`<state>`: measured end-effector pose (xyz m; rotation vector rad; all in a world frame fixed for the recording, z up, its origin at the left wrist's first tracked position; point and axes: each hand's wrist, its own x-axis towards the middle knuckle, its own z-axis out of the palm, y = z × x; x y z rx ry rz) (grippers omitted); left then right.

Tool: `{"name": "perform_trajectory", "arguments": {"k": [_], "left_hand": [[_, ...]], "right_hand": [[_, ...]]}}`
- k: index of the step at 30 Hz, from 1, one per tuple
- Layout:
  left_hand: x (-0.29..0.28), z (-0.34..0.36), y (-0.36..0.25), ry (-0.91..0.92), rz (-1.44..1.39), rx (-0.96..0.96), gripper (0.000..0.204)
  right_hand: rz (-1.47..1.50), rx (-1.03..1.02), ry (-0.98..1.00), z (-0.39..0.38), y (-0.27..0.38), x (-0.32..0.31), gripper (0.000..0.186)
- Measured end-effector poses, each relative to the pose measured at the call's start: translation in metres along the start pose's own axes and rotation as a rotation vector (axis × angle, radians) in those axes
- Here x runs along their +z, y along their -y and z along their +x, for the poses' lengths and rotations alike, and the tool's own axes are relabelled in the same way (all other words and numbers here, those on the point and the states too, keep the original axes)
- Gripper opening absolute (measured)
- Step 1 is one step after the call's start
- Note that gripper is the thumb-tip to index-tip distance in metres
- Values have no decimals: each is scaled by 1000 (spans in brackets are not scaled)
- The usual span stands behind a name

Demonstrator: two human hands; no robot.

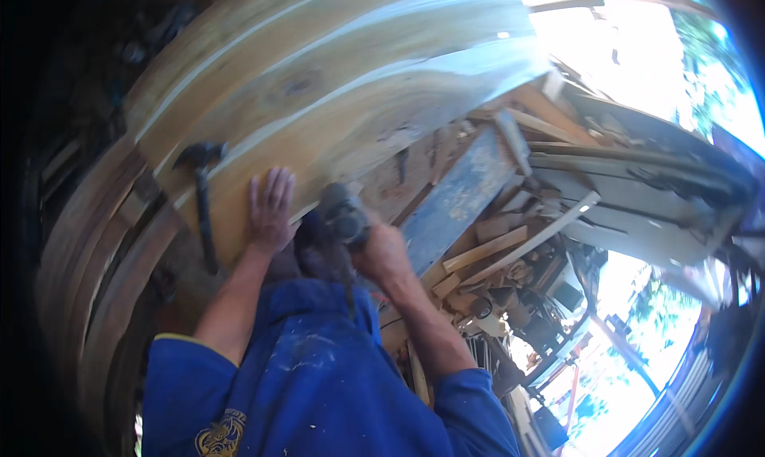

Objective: The person builds a wooden furniture piece by using a nail gun and a hammer to attach wooden slats to a larger curved board, and then marks the board with a pencil.

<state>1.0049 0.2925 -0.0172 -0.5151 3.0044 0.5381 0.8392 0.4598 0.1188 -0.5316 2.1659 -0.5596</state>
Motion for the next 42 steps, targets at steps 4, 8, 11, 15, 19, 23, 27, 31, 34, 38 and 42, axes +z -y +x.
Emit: {"name": "perform_trajectory", "arguments": {"k": [4,8,11,15,19,23,27,31,34,38,42], "left_hand": [[-2,2,-12,-60,40,-21,112],[7,5,-19,-83,94,33,117],[11,8,-22,-54,97,44,114],[-7,22,-29,-71,1,11,112],[6,104,-70,-101,29,101,110],[12,141,-83,-78,26,65,113],[17,143,-87,-70,33,40,114],[11,143,-88,-16,27,19,112],[15,144,-86,-14,51,12,112],[10,144,-84,43,76,9,99],[17,146,-84,20,161,21,72]], "right_hand": [[-29,-21,-43,-7,-15,-8,47],[93,-20,-115,-31,-35,-24,48],[88,36,-163,-40,-61,-35,49],[30,20,-217,-41,-70,-52,45],[86,74,-226,-42,-76,-71,37],[86,38,-243,-22,-79,-81,32],[88,30,-234,0,-83,-91,29],[144,-18,-177,18,-83,-93,28],[143,-98,-180,27,-84,-92,28],[209,-52,-123,31,-81,-94,28],[228,-54,-127,35,-79,-92,27]]}}
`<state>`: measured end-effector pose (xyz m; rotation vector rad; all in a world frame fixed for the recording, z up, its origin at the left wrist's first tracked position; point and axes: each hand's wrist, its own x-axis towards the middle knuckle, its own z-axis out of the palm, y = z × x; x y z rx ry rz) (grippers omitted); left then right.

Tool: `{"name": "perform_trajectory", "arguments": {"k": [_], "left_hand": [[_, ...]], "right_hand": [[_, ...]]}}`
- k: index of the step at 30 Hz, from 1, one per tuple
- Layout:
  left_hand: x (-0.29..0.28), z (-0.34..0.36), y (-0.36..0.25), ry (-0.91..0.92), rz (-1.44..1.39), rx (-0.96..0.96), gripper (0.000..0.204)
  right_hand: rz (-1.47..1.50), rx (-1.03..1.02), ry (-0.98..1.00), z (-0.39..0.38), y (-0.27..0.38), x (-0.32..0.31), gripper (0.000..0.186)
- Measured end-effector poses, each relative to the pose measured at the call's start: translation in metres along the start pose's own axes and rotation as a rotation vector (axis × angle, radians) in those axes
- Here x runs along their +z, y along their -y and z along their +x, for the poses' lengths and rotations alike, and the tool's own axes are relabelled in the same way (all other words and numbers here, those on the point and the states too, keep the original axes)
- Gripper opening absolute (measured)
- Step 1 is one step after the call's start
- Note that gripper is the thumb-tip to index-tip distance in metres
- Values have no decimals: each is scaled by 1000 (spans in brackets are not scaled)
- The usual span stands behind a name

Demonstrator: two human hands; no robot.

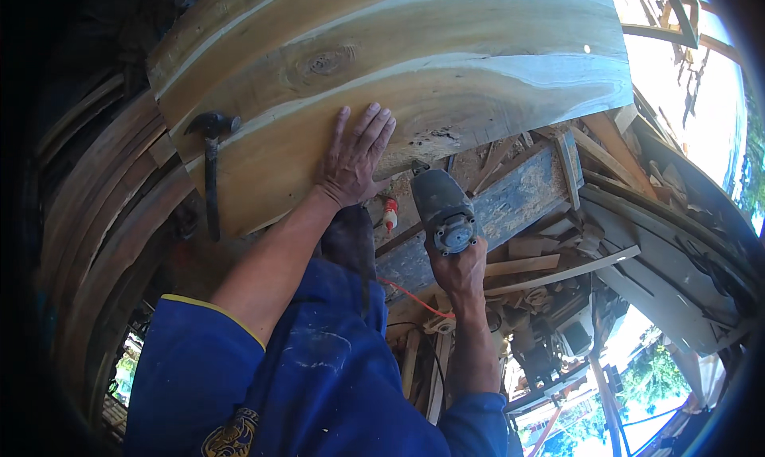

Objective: The person builds a wooden furniture piece by using a nail gun and a hammer to attach wooden slats to a larger curved board, and then marks the board with a pencil.

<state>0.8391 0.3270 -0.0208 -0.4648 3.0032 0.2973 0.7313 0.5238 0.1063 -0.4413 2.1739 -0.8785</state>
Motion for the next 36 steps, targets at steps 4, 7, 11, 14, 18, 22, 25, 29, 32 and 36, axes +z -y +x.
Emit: {"name": "perform_trajectory", "arguments": {"k": [4,7,11,14,18,22,25,29,32,36], "left_hand": [[3,-1,-1,-16,-55,-20,63],[1,0,-2,-21,-117,-30,63],[4,1,-1,-24,-44,-32,62],[6,-1,-2,-37,-10,-25,62],[5,-1,-1,-38,-28,-23,62],[2,-3,3,-54,-75,-30,64],[3,0,1,-116,-27,0,71],[3,2,0,-106,-150,-5,91],[2,2,1,-69,-151,-6,110],[5,4,-4,-91,-128,-6,118]], "right_hand": [[-27,-5,8,1,-4,3,27],[34,40,-4,2,-5,4,28],[-9,44,0,4,4,1,27],[-75,41,23,4,15,2,26],[-178,0,59,4,22,2,25],[-229,103,88,7,35,4,26],[-257,62,70,8,42,0,26],[-347,32,142,18,37,-10,27],[-309,102,141,19,41,-5,37],[-263,72,75,13,41,-13,43]]}}
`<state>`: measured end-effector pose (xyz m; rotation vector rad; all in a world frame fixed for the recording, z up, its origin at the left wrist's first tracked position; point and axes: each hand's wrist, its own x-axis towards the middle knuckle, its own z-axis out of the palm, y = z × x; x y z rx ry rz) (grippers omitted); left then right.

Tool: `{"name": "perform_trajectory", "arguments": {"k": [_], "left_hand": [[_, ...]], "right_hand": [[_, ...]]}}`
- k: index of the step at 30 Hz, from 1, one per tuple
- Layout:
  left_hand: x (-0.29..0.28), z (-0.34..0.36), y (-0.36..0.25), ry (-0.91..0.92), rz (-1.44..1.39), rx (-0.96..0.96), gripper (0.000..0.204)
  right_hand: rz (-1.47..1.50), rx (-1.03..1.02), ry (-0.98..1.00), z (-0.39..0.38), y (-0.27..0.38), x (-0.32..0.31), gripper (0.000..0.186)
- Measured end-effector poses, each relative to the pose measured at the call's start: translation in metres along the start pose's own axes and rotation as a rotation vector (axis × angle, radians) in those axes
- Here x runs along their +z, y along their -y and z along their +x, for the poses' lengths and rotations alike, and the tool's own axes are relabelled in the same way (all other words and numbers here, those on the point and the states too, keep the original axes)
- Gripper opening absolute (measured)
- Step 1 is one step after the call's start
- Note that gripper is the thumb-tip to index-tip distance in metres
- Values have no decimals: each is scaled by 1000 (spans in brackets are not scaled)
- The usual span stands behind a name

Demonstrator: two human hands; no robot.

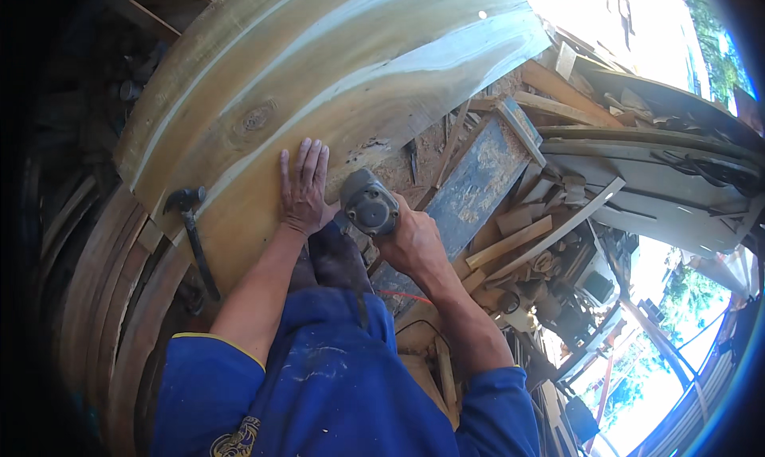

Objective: The person builds a wooden furniture piece by using a nail gun and a hammer to attach wooden slats to a larger curved board, and then marks the board with a pencil.

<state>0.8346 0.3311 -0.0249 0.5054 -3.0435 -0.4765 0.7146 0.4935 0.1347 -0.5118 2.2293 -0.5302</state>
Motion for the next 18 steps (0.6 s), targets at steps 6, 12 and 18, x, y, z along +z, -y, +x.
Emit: {"name": "perform_trajectory", "arguments": {"k": [6,12,18], "left_hand": [[-8,2,0,47,-63,0,119],[-6,0,3,56,-59,-12,119],[-1,1,1,26,-8,-2,119]], "right_hand": [[250,-26,-169,13,-46,-26,32],[105,31,-224,33,-28,-69,21],[157,67,-152,42,-47,-74,33]]}}
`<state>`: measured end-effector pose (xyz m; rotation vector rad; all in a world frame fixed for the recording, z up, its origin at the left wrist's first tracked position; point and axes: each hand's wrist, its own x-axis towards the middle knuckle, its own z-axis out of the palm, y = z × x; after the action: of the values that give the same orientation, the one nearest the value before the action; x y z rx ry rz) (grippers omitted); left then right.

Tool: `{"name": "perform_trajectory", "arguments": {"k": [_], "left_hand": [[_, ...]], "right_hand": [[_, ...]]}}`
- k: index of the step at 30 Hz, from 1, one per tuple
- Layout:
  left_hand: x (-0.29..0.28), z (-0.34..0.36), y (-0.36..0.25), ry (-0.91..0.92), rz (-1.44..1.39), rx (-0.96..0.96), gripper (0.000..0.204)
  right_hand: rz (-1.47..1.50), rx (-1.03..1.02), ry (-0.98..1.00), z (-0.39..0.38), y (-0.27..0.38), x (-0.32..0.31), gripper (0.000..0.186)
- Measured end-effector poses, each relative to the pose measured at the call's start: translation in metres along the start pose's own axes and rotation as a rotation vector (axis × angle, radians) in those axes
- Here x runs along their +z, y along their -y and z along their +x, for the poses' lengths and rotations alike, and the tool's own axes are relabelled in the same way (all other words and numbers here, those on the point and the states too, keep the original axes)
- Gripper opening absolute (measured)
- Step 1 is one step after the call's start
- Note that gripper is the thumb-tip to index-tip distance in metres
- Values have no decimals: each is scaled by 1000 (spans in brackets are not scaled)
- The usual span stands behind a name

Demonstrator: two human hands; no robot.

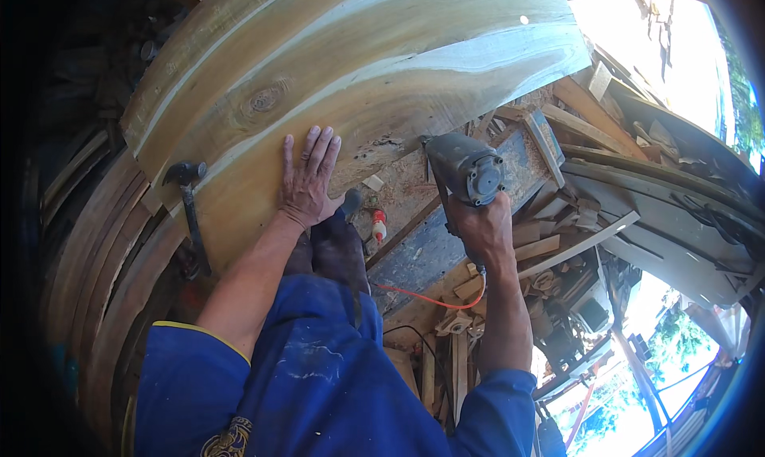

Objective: The person builds a wooden furniture piece by using a nail gun and a hammer to attach wooden slats to a larger curved board, and then marks the board with a pencil.

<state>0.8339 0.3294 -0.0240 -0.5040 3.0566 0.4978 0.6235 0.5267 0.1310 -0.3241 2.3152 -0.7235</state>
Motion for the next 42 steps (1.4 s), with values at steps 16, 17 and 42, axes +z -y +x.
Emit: {"name": "perform_trajectory", "arguments": {"k": [16,17,42], "left_hand": [[3,-1,0,43,190,16,114],[4,-1,0,34,157,12,116],[-2,0,-2,38,52,-2,106]], "right_hand": [[-74,-1,-10,-7,20,6,28],[-44,24,12,-6,19,5,28],[-13,30,18,5,-4,4,17]]}}
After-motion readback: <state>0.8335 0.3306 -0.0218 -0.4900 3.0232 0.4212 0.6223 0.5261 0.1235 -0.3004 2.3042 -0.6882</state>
